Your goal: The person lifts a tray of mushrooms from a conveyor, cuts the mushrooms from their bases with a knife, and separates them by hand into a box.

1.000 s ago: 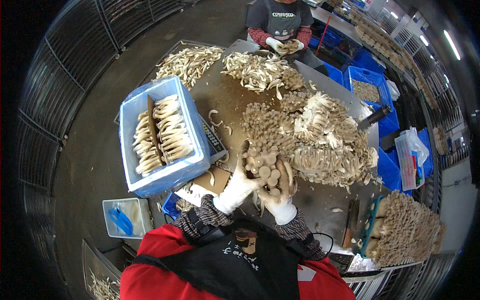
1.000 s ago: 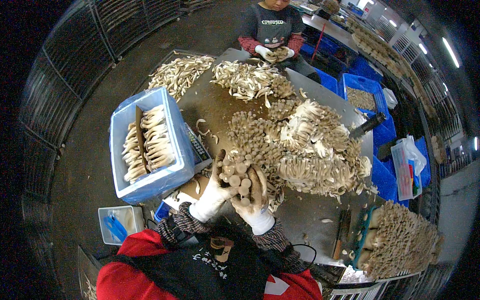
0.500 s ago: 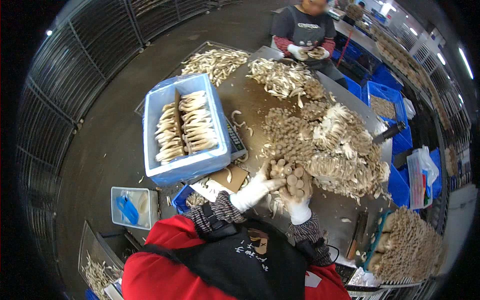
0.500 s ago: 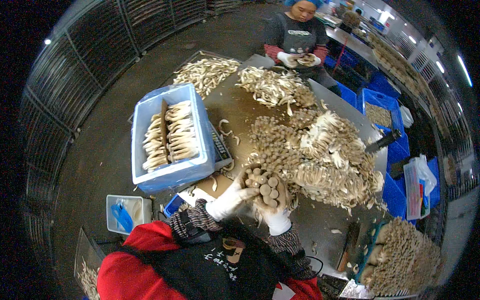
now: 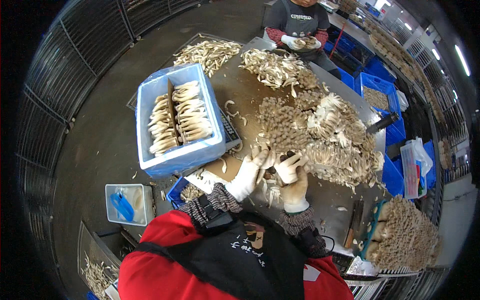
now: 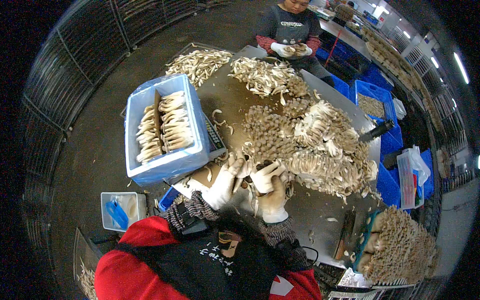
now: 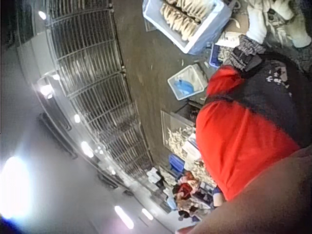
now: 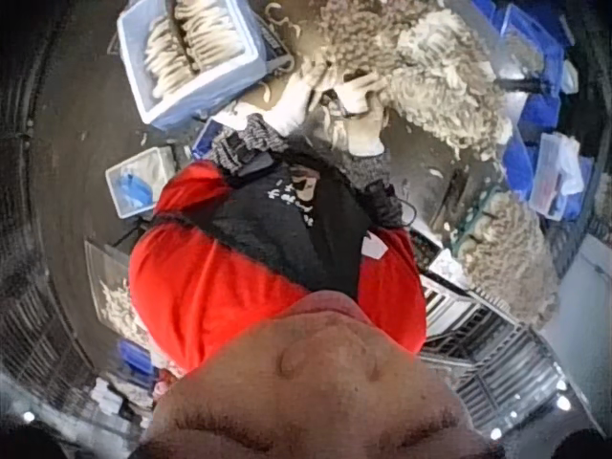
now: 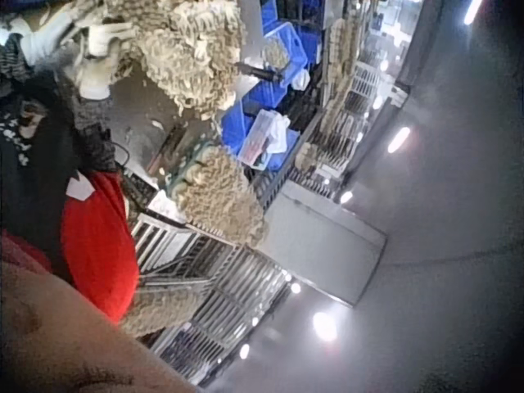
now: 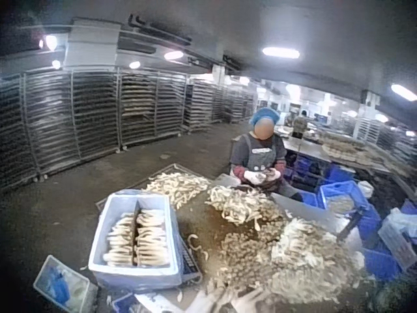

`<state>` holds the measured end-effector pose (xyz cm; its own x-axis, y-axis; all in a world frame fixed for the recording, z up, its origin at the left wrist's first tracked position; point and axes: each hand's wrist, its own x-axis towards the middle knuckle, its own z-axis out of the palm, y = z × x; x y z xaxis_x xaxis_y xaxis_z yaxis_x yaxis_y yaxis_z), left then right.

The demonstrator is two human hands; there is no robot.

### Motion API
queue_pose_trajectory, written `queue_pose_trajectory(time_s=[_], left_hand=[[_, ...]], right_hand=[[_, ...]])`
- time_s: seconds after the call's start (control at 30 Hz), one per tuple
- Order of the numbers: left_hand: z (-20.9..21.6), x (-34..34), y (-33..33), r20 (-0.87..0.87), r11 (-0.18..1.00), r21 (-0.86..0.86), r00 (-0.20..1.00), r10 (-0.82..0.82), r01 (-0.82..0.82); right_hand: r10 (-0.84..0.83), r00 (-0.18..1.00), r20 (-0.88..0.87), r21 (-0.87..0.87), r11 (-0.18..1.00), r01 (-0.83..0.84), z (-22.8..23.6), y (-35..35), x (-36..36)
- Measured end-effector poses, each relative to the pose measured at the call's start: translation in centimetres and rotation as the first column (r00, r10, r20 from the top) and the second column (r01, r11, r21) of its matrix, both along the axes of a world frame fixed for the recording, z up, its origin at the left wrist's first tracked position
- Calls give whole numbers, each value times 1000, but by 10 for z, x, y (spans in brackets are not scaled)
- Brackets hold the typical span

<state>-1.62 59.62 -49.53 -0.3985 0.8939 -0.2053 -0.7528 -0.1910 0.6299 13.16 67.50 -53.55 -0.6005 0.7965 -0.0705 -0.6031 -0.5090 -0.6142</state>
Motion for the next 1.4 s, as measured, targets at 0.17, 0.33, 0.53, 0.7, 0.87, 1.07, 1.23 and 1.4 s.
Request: queue_pose_trajectory(time_s=[0.17,0.33,0.53,0.7,0.87,1.07,1.23,1.4], left_hand=[[-31,12,3,134,992,126,991,10,-27],[-55,2,0,-34,979,36,979,-200,201],[-33,18,15,-182,981,-85,966,-185,172],[-70,15,34,-775,996,-84,625,-90,40],[-87,9,41,-390,979,-197,920,-27,-55],[-52,10,31,-803,892,-411,537,-257,-188],[-46,2,36,-792,915,-400,480,-378,60],[-85,2,45,-531,913,-344,757,-380,218]], right_hand=[[96,862,-498,-473,803,-362,3,11,17],[55,995,-88,-445,891,-88,-3,13,20],[35,939,341,102,992,-74,-16,4,18],[-48,876,480,309,944,-118,-17,8,12],[8,892,453,-59,998,21,-3,10,8],[-322,821,471,120,946,302,-26,30,29],[-72,854,515,277,957,-87,-34,40,34],[31,886,462,294,937,-187,-51,44,32]])
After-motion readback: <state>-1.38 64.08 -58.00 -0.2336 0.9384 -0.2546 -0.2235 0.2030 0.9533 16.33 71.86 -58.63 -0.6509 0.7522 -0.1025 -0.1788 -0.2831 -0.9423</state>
